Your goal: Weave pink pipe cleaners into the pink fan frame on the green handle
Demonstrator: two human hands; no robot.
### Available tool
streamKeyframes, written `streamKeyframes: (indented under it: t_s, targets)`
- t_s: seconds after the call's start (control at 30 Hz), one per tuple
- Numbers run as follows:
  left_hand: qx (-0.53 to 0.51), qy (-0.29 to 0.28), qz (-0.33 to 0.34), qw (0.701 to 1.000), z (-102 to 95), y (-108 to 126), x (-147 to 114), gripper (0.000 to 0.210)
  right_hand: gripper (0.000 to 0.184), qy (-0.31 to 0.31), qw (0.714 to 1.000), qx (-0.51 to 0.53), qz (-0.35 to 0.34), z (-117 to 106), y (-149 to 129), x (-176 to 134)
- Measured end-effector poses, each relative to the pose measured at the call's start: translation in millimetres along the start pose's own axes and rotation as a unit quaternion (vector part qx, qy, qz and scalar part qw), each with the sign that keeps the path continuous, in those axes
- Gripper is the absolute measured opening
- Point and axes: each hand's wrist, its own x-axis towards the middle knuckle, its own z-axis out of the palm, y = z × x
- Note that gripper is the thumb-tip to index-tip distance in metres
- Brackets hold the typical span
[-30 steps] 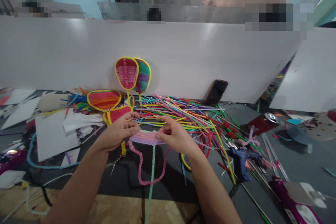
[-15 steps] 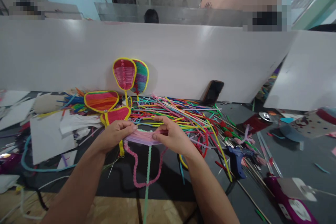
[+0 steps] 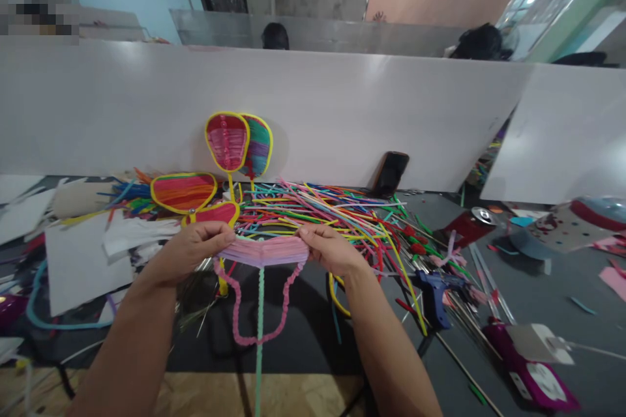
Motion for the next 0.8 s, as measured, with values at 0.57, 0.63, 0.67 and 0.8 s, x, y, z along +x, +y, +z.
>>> streamKeyframes:
  t_s: [0.57, 0.63, 0.67, 0.8]
  targets:
    - [0.043, 0.037, 0.029, 0.998, -1.9, 3.8, -6.6, 0.032, 0.037, -0.039, 0.946, -0.301, -0.115, 9.2, -6.4, -3.2]
    - [0.034, 0.054, 0.027, 0.998, -0.3, 4.3, -5.6, 0.034, 0.036, -0.034, 0.95, -0.288, -0.115, 7.8, -4.3, -0.9]
    - [0.027, 0.06, 0.026, 0.997, 0.6, 4.3, -4.9, 0.035, 0.036, -0.036, 0.953, -0.279, -0.113, 7.3, -3.9, -0.4]
    - [0.01, 0.053, 0.02, 0.998, 3.4, 4.0, -1.7, 0.036, 0.038, -0.036, 0.961, -0.252, -0.104, 5.9, -5.9, -1.9]
